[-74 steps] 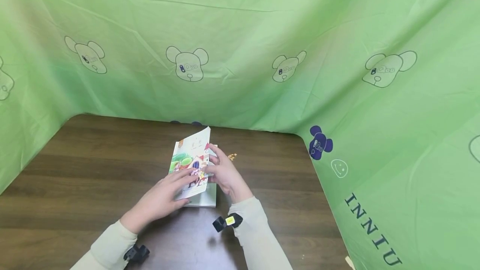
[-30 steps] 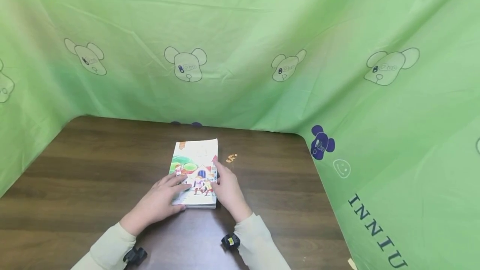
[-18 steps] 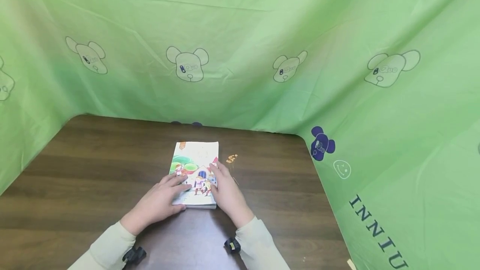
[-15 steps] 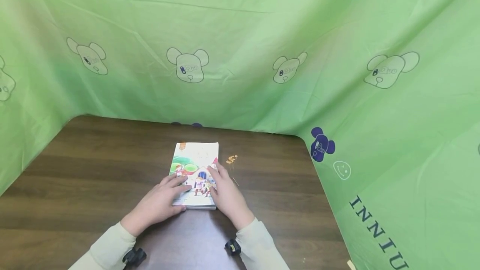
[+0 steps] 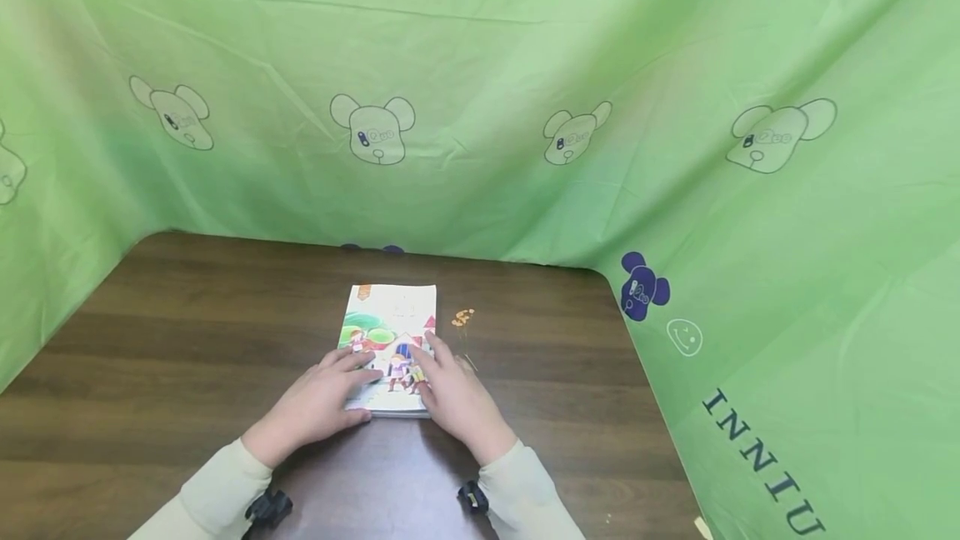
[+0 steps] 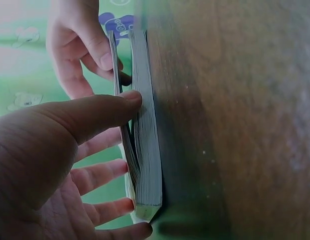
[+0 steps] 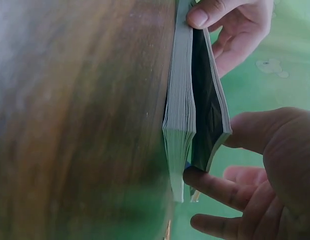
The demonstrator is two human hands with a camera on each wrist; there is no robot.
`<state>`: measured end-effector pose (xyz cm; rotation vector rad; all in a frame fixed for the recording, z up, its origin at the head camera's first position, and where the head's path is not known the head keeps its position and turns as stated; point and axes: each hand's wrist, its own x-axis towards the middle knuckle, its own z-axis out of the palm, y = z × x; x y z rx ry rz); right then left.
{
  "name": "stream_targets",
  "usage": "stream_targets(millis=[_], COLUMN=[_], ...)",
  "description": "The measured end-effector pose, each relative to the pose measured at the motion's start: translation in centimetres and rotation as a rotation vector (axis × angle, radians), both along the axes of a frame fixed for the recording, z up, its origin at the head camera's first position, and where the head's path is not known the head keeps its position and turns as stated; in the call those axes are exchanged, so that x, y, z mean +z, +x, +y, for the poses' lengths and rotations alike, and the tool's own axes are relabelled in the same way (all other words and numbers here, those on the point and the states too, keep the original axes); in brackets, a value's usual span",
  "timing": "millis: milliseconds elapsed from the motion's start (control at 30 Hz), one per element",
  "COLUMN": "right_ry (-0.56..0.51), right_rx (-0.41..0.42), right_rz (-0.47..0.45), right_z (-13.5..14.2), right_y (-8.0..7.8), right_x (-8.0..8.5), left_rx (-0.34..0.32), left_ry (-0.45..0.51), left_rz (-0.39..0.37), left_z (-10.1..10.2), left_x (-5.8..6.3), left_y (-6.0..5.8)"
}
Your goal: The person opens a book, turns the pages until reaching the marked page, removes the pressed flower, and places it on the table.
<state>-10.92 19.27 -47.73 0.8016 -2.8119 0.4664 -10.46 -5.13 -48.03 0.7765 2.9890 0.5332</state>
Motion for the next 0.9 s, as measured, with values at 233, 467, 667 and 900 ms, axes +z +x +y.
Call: stream_targets(millis=[233, 467, 667, 900], right_ry=[0.031, 0.084, 0.190, 0.205], right_rx=[0.051, 0.094, 0.151, 0.170], right_rz=[0.026, 0.039, 0.075, 0.095], right_z=[0.3, 0.8, 1.5, 2.1], right_y=[0.2, 0.4, 0.7, 0.9], right_x=[-0.1, -0.1, 0.0, 0.1], left_rx=[-0.007, -0.015, -0.037, -0.080], left_ry=[-0.017, -0.036, -0.042, -0.025], left_rz=[0.003, 0.009, 0.006, 0.001], left_z=[0.0, -0.1, -0.3, -1.2], left_x=[0.3, 0.3, 0.4, 0.3], left_y=[0.1, 0.1, 0.1, 0.1])
